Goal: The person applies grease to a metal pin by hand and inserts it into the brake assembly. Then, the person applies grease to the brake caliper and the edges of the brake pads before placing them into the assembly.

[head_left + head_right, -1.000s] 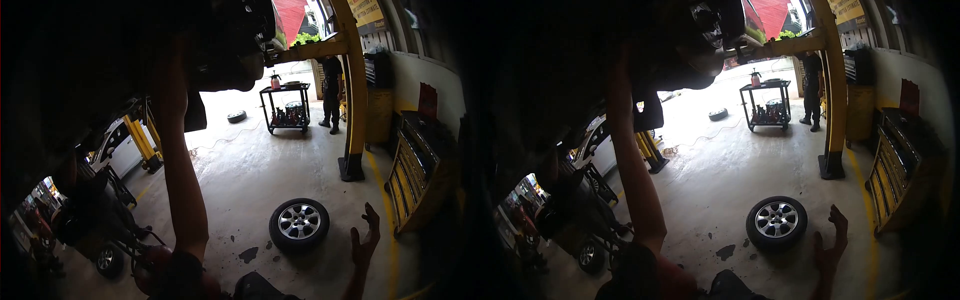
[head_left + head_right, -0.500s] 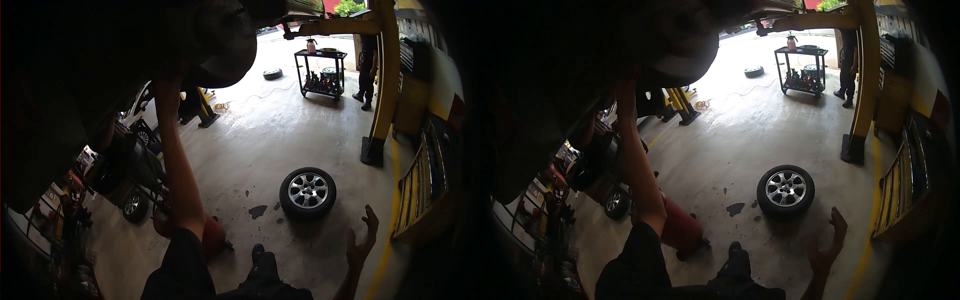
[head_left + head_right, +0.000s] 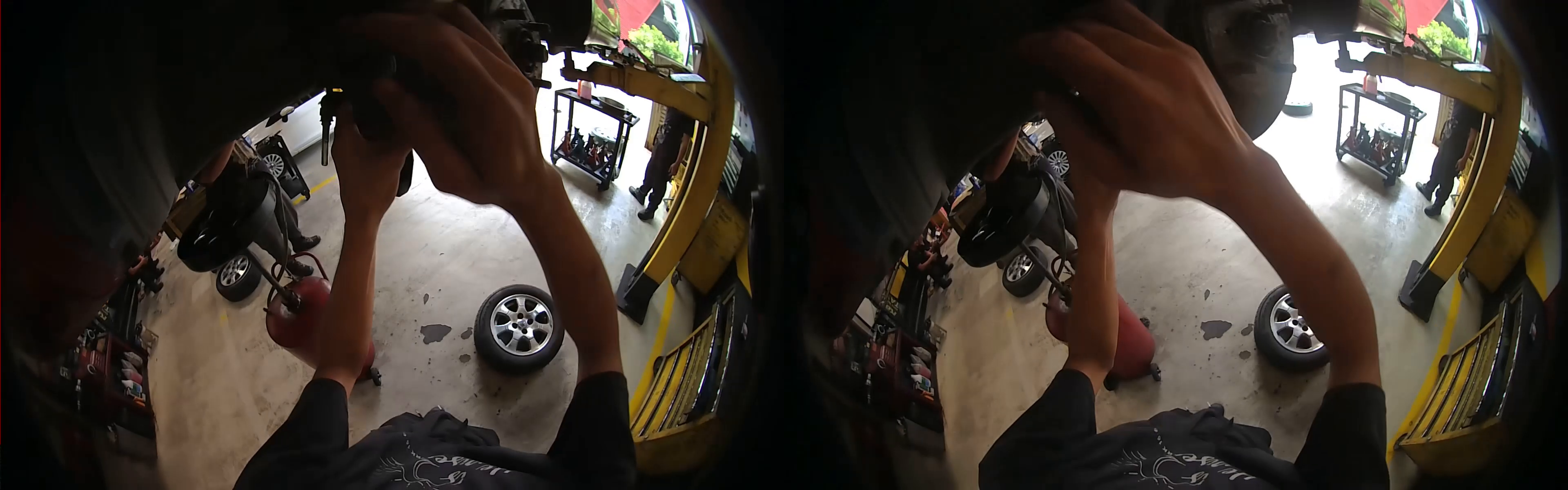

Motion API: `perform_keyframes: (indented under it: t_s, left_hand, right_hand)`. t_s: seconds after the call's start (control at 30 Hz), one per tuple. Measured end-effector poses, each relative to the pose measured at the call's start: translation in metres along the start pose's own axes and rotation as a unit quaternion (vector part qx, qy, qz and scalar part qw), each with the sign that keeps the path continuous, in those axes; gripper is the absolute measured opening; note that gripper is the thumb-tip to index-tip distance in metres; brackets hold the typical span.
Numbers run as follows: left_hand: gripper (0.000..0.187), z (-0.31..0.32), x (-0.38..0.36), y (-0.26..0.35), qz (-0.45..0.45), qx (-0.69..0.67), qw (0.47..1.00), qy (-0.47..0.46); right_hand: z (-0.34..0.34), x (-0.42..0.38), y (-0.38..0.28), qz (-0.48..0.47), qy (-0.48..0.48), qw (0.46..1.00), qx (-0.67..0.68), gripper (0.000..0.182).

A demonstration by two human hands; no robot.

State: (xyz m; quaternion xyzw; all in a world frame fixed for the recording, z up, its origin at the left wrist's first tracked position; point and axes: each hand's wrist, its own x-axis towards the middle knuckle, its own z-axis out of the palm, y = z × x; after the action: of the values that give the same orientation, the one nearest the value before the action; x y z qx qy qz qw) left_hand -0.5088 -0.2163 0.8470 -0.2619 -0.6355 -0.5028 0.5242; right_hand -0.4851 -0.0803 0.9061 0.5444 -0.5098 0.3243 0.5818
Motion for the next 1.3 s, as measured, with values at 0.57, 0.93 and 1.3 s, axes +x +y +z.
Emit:
perform_keyframes:
  t_s: [0.57, 0.93, 1.3]
  left_hand:
    - [0.06, 0.006, -0.012, 0.015, 0.043, 0.026, 0.999, 0.006]
    - [0.03, 0.028, -0.009, 0.02, 0.004, -0.045, 0.999, 0.025]
    - [0.04, 0.037, -0.012, 0.0, 0.049, -0.005, 0.993, 0.11]
  right_hand:
    - [0.025, 0.033, 0.003, -0.062, 0.212, 0.974, 0.045, 0.043]
    - [-0.145, -0.046, -0.002, -0.103, 0.077, 0.956, -0.264, 0.045]
    - [-0.159, -0.08, -0.03, -0.046, 0.043, 0.946, -0.318, 0.027]
